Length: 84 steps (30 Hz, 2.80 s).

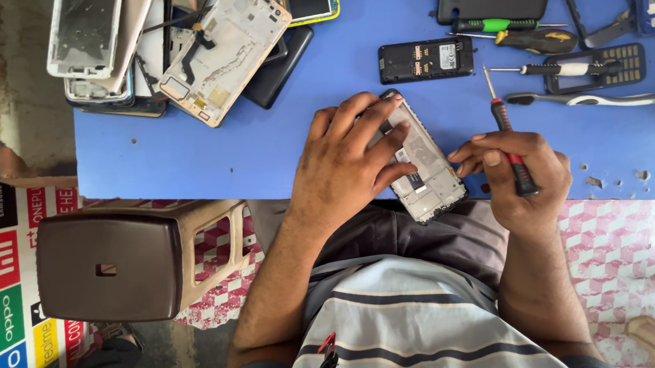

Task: The person disassembles a white smartphone, removes the back cover, and uses a screwdriver to scrape adhesive from the interior frame. They handle multiple phone parts and tools on a cluttered workbench.

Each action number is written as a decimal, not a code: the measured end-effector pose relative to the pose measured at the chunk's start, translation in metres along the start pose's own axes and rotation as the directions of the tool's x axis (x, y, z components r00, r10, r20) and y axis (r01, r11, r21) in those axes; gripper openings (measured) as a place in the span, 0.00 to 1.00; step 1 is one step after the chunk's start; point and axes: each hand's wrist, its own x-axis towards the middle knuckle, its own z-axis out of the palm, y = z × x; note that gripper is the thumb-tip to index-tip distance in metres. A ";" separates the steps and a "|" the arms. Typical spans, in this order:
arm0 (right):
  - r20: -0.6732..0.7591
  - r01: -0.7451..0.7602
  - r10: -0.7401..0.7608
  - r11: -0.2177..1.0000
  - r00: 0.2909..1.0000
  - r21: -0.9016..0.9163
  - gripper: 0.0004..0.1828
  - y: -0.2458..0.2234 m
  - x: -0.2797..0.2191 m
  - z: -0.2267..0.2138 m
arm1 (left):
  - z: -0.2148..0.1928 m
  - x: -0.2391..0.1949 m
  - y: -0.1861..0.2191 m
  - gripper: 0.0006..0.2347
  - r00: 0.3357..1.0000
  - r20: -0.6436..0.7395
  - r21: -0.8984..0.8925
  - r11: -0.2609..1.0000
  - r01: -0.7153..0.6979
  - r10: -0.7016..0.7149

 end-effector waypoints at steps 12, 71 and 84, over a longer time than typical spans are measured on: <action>0.025 0.009 -0.009 1.000 1.000 0.010 0.07 -0.002 0.003 0.000 | 0.009 -0.001 -0.011 0.22 0.985 -0.148 0.033 0.994 0.099 -0.094; 0.056 0.058 -0.055 0.997 0.997 -0.050 0.06 -0.031 0.019 0.002 | -0.012 0.106 -0.110 0.27 0.990 0.101 0.082 0.991 -0.105 0.096; -0.038 -0.018 0.018 1.000 0.999 0.006 0.12 -0.012 0.014 0.006 | -0.016 0.102 -0.067 0.27 0.910 -0.142 -0.122 0.905 -0.407 0.390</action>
